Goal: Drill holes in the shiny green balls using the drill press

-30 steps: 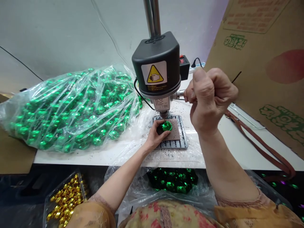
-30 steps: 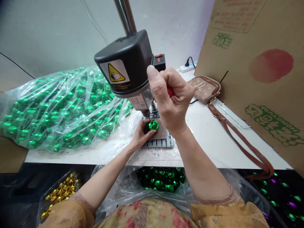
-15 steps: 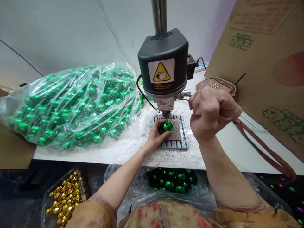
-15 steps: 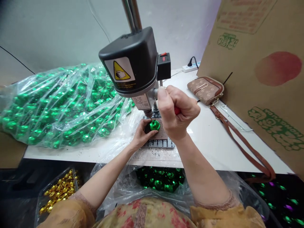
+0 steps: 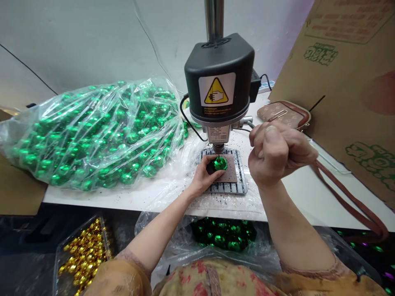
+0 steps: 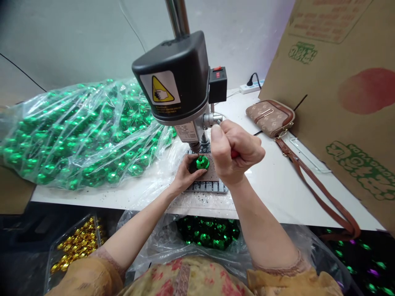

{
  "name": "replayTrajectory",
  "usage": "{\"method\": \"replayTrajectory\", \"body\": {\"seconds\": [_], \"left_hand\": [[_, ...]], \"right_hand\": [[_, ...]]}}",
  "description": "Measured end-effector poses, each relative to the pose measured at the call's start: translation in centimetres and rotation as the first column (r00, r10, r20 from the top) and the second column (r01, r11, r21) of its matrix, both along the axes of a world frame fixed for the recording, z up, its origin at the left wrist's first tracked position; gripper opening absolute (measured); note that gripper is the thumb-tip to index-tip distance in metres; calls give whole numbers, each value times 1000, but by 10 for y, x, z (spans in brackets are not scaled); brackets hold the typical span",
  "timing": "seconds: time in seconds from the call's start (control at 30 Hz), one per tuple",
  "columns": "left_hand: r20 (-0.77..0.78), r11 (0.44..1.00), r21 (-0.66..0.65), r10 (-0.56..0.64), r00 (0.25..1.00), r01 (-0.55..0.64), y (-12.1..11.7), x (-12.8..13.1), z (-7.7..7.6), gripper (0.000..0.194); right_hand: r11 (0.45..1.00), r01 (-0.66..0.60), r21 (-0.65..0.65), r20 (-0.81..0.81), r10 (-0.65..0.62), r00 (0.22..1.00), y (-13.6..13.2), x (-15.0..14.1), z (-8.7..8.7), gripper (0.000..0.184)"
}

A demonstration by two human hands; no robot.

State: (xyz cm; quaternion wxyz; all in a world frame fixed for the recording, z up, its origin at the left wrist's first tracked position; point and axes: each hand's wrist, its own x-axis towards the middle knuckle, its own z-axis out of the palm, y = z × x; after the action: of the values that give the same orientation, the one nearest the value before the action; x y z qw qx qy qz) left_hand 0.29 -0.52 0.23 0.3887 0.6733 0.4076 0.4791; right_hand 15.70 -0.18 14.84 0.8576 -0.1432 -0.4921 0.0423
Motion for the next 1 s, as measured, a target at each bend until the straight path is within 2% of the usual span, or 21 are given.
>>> {"method": "replayTrajectory", "body": {"seconds": [0.23, 0.5, 0.7, 0.8, 0.83, 0.9, 1.0], "left_hand": [[0, 1000, -13, 3, 1000, -3, -1, 0, 1, 54], [-8, 1000, -10, 4, 1000, -4, -1, 0, 0, 54], [-8, 1000, 8, 7, 1000, -7, -2, 0, 0, 54], [-14, 1000, 0, 2, 1000, -2, -1, 0, 1, 53], [-16, 1000, 1, 7, 1000, -7, 0, 0, 1, 53], [-24, 1000, 11, 27, 999, -27, 1, 0, 3, 52], [-43, 987, 78, 142, 989, -138, -10, 1, 8, 46]], "right_hand": [[997, 62, 38, 26, -63, 998, 4, 2, -5, 54], [996, -6, 86, 83, -1, 997, 2, 5, -10, 48], [993, 3, 122, 99, -15, 995, 2, 5, -18, 49], [998, 14, 60, 41, -16, 999, 0, 2, -4, 50], [1000, -1, -8, -9, 1, 1000, 0, 1, 4, 50], [998, -42, -47, -54, 39, 998, -1, 0, 23, 47], [982, -59, -180, -29, 54, 998, 0, 0, 44, 47]]}}
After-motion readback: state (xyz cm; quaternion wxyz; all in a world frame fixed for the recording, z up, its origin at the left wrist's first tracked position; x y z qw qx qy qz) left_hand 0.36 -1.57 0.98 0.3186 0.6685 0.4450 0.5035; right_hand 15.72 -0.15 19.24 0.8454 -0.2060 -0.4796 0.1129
